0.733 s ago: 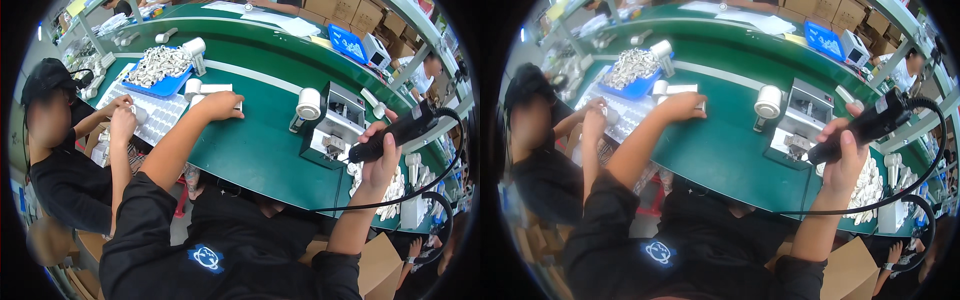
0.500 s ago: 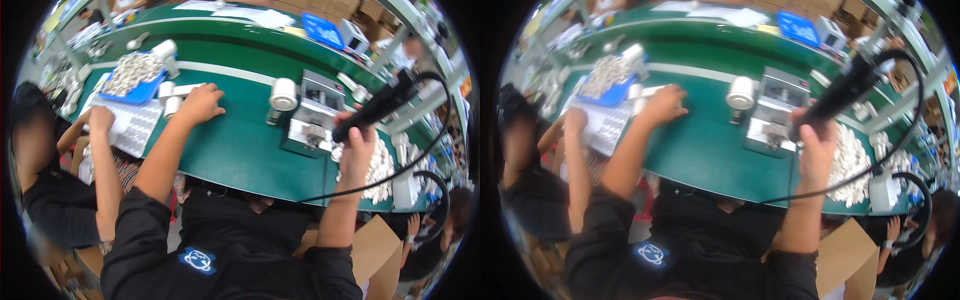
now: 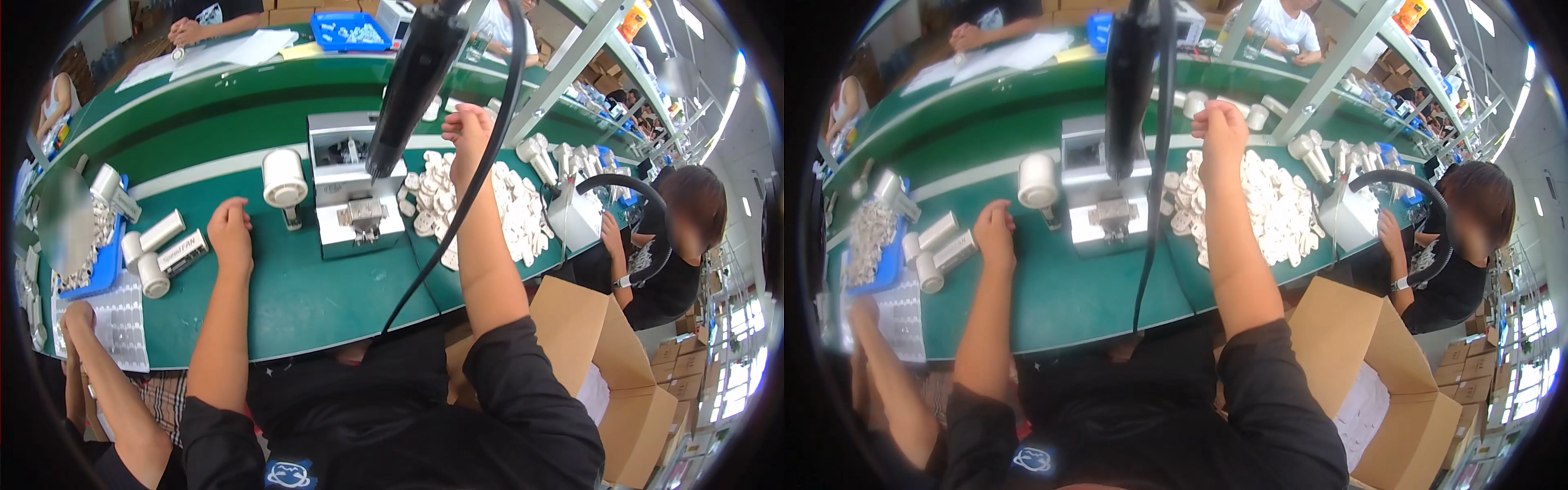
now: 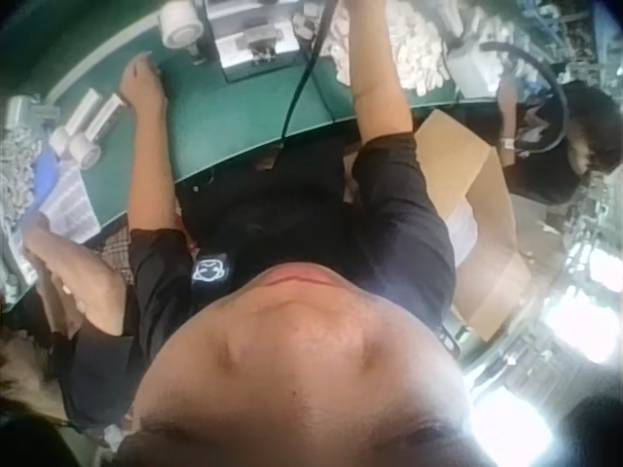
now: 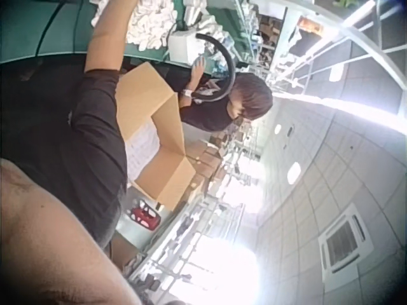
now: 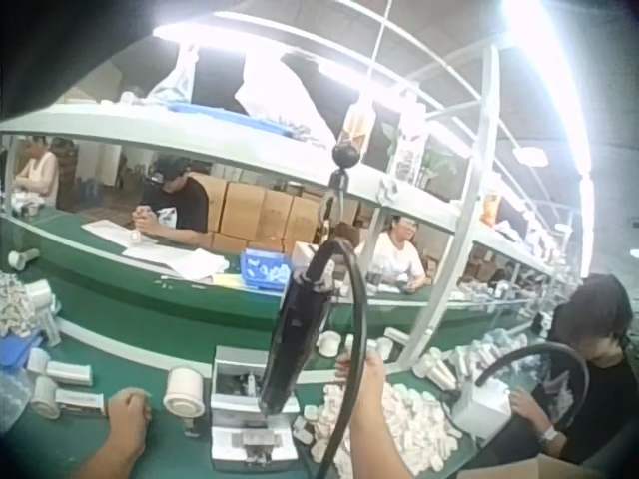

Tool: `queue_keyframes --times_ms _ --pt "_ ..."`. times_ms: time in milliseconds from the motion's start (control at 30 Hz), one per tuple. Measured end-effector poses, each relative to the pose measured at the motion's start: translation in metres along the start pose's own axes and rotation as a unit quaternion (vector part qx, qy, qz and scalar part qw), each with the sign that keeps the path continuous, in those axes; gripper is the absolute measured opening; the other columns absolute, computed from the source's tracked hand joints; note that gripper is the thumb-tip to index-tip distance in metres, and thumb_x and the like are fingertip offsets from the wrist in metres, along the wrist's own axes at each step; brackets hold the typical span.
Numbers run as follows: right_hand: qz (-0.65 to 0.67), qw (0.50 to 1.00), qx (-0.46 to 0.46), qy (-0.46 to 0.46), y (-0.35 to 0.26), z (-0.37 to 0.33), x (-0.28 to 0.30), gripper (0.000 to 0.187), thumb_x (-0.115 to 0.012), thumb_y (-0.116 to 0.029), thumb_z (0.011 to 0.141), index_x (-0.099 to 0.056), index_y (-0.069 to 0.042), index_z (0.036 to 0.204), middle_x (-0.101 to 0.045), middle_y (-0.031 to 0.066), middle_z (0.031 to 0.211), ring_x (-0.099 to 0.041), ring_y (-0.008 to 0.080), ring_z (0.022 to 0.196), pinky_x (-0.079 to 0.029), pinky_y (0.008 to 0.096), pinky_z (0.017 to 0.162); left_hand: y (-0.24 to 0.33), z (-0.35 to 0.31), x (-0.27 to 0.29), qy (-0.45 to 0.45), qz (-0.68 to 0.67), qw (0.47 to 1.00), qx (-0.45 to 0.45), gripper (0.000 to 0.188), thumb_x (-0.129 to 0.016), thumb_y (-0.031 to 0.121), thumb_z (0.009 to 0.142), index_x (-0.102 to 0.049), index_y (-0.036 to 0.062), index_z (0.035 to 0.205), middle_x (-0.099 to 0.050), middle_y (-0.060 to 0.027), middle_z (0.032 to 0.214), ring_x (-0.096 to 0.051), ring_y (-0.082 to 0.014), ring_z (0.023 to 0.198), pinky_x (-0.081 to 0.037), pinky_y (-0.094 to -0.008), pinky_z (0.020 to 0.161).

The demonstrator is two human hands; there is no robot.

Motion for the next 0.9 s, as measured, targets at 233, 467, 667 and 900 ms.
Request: queue_keyframes --times_ms 233,467,667,900 --pt "-0.628 0.665 0.187 -0.359 0.096 0.163 0.069 0.039 -0.067 -0.024 0.069 -0.062 -0.004 0.103 -0.062 0.0236 0.095 -0.059 0.0370 0.095 -0.046 0.0406 0.085 -0.010 0.003 -0.015 -0.029 -0.027 0.999 0.009 0.023 -0.050 0.014 0.087 -0.055 0.0037 0.068 -0.043 0.0023 0.054 -0.037 -0.0052 0.048 -0.029 -0.0228 0.042" --pt "-0.684 0.678 0.252 -0.096 0.123 0.167 0.019 0.071 -0.066 -0.032 0.073 -0.037 -0.002 0.130 -0.043 0.0231 0.129 -0.045 0.0406 0.115 -0.039 0.0449 0.096 -0.016 0.006 -0.005 -0.016 0.126 0.989 -0.077 0.031 -0.051 0.015 0.087 -0.051 -0.0010 0.061 -0.044 -0.0046 0.051 -0.037 -0.0087 0.050 -0.031 -0.0287 0.046" --pt "-0.687 0.693 0.128 -0.176 0.165 0.150 0.009 0.059 -0.071 -0.015 0.067 -0.045 -0.009 0.119 -0.045 0.0211 0.114 -0.056 0.0423 0.093 -0.048 0.0463 0.080 -0.020 0.004 -0.003 -0.007 0.172 0.981 -0.087 0.031 -0.052 0.015 0.087 -0.051 -0.0015 0.060 -0.044 -0.0061 0.050 -0.039 -0.0101 0.049 -0.032 -0.0310 0.045" --pt "-0.596 0.736 0.285 -0.149 0.076 0.147 0.027 0.044 -0.068 -0.018 0.063 -0.059 -0.003 0.104 -0.058 0.0250 0.093 -0.058 0.0393 0.091 -0.046 0.0427 0.080 -0.015 0.009 -0.009 -0.019 0.107 0.993 -0.054 0.032 -0.051 0.019 0.090 -0.054 0.0011 0.064 -0.047 -0.0011 0.051 -0.041 -0.0072 0.046 -0.032 -0.0252 0.043"
Point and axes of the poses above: each hand's wrist, its own z-axis towards the middle knuckle, its own x-axis out of the back of the hand, y = z × x, the point moved 2 cm from there along z, towards the middle knuckle
